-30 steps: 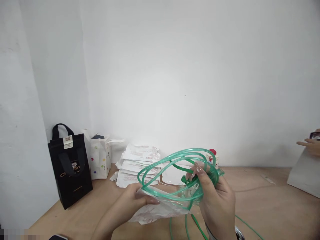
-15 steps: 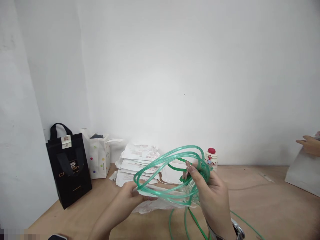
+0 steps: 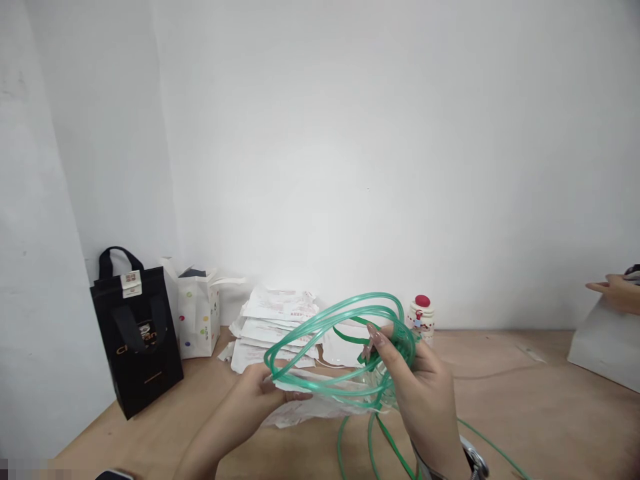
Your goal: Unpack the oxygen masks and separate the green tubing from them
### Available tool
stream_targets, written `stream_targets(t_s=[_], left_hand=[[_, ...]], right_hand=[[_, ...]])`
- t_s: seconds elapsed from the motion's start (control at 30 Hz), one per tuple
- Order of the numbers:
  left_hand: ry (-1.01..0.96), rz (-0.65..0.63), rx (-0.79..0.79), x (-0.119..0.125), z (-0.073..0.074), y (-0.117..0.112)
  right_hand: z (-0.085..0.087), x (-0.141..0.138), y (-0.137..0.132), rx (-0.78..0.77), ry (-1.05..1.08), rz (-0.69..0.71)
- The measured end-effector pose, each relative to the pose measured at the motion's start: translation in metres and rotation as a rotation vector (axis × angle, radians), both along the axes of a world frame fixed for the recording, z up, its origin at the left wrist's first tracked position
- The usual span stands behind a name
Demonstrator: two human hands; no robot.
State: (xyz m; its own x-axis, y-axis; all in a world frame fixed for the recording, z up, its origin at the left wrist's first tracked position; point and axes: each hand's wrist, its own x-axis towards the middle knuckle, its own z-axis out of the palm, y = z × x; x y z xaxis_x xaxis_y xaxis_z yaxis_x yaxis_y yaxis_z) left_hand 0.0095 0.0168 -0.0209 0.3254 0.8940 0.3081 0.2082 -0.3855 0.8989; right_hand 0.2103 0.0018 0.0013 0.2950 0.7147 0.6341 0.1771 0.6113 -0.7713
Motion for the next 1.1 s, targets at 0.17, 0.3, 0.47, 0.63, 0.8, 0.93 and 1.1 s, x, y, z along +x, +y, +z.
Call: stream_targets(t_s=[0.17, 0.3, 0.47, 0.63, 0.8, 0.93, 1.1], left_hand=[[0.005, -0.013, -0.013, -0.0014, 0.0001, 0.0004], [0.012, -0.011, -0.033, -0.0022, -0.0007, 0.0009], [-0.007, -0.019, -0.018, -0.0025, -0.0014, 0.0011], [-0.024, -0.018, -0.053, -0.0028, -0.0029, 0.0008], [-0.037, -0.033, -0.056, -0.0029, -0.0026, -0.0009], [-0.023, -0.024, -0.051, -0.0029, -0.0021, -0.0007], [-0.018, -0.023, -0.044, -0.0030, -0.0024, -0.0004]], right_hand=[[0.0008, -0.0004, -0.0008, 0.001, -0.002, 0.003], [0.0006, -0.0002, -0.0006, -0.004, -0.002, -0.005], [-0.0010, 0.0009, 0.0011, 0.002, -0.004, 0.011], [-0.0019, 0.0014, 0.0014, 0.007, -0.002, 0.014], [-0.0037, 0.0027, 0.0014, 0.013, -0.007, 0.020], [-0.0034, 0.0025, 0.0017, 0.009, -0.011, 0.026], [-0.0029, 0.0021, 0.0023, 0.004, -0.017, 0.027]])
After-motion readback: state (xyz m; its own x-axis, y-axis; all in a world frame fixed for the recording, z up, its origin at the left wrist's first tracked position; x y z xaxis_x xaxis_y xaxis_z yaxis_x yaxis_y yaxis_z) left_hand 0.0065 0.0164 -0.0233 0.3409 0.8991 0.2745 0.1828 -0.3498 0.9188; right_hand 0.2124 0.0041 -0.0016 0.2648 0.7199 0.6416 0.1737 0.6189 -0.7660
